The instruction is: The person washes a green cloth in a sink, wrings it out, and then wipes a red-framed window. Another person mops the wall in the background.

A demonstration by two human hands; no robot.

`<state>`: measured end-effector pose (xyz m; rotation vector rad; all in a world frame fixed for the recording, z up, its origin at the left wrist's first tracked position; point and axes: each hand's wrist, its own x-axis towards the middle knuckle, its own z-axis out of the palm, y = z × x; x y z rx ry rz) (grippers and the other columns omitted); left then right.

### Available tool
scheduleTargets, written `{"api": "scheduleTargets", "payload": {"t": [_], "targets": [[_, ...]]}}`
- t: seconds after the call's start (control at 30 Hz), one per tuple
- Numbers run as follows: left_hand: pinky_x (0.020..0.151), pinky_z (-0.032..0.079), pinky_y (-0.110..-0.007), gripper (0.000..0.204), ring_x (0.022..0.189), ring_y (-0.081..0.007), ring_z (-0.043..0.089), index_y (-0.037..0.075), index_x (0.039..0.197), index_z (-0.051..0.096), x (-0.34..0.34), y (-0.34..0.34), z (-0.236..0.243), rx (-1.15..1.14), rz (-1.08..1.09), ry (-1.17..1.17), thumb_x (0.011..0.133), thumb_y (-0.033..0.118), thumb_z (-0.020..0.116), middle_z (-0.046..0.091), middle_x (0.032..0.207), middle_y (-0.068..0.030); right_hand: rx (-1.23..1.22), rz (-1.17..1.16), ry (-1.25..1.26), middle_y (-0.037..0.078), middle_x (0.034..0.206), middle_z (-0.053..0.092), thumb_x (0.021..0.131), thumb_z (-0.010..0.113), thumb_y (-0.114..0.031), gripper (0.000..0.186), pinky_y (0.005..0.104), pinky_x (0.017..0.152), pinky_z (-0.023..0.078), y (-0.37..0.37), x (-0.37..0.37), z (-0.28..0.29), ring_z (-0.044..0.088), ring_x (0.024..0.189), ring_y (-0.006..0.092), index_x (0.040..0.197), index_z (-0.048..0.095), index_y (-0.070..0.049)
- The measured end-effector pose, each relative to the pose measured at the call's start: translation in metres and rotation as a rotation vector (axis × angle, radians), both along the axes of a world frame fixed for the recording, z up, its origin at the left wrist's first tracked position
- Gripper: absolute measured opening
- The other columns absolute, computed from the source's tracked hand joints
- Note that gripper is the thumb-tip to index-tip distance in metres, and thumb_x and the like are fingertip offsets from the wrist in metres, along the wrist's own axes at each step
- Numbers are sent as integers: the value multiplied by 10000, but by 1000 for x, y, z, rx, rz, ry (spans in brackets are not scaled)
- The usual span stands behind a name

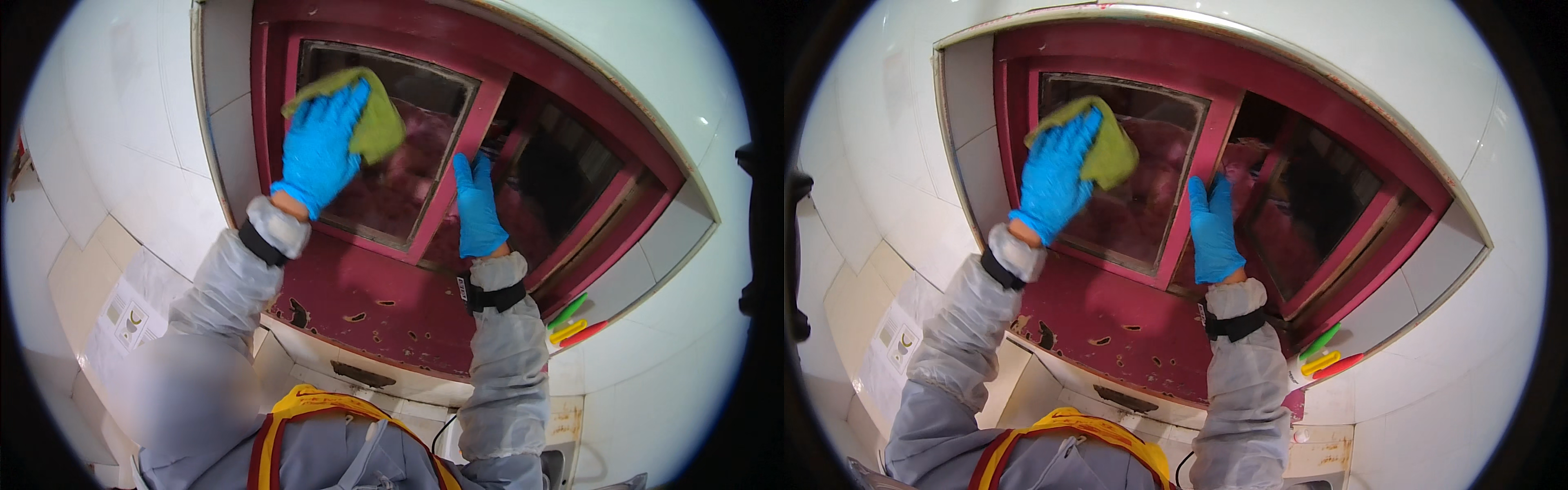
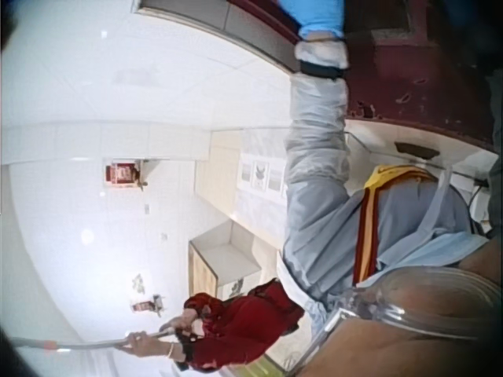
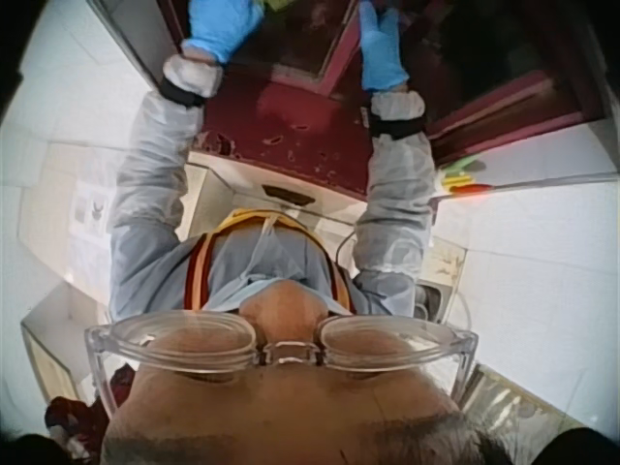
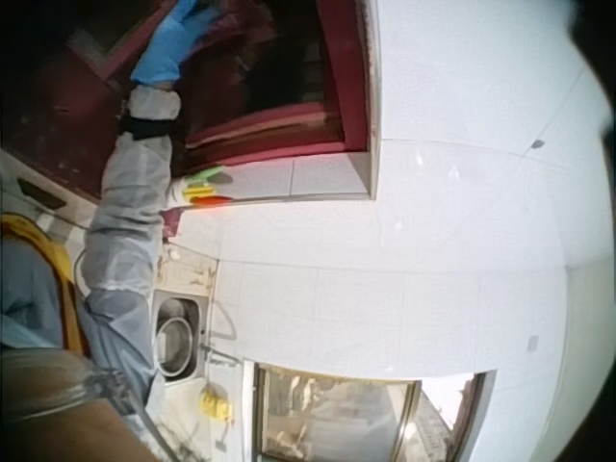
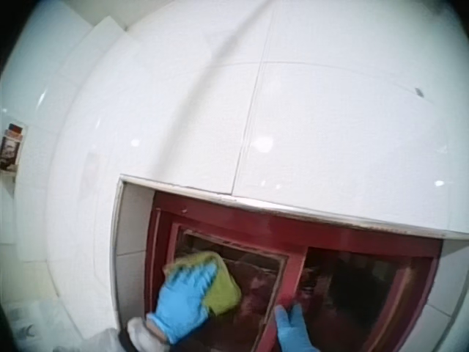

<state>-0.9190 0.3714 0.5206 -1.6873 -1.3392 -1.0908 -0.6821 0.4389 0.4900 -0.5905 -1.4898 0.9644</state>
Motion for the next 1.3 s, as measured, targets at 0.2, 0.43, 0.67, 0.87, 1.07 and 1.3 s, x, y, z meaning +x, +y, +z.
{"api": "scheduleTargets", "payload": {"t": [0.2,0.43,0.67,0.87,1.07,1.3], "targets": [[1057,396,-476,810,1233,-403,484,122,1480,417,26,16,28,44,15,-3,719,119,696,463,1418,-194,63,-43,-24,71,1253,565,1029,534,-281,401,325,972,436,7,-1,-5,534,1101,183,1349,470,-48],[1020,425,-458,822,1189,-373,503,132,1457,460,85,24,34,60,-158,-3,681,100,727,484,1386,-174,133,-86,-31,102,1297,562,1025,539,-271,428,323,989,429,19,-3,-10,538,1128,199,1364,458,-23],[996,452,-441,785,1172,-356,513,147,1436,490,75,26,15,5,-108,174,688,97,724,500,1370,-134,80,-22,15,105,1318,555,1018,553,-276,463,319,1002,421,23,-2,-11,529,1155,200,1389,443,-22],[986,456,-455,654,1161,-348,518,153,1380,538,63,6,-77,-174,-52,344,742,122,676,522,1330,-125,57,51,-27,79,1386,495,1026,536,-305,519,319,1070,363,9,4,-6,464,1249,185,1440,398,-26],[888,526,-401,472,1042,-349,622,134,1304,577,13,-6,-120,-1339,-223,-66,832,140,597,614,1217,-142,11,63,-33,25,1280,544,1029,537,-259,399,297,994,415,4,7,-2,503,1140,142,1377,470,-74],[1057,419,-395,771,1266,-336,479,65,1513,310,-3,-11,-60,-82,-579,-690,847,96,698,400,1430,-211,-15,94,18,25,1299,529,1030,532,-258,422,312,1009,405,-2,5,-1,495,1152,146,1398,439,-76]]}}
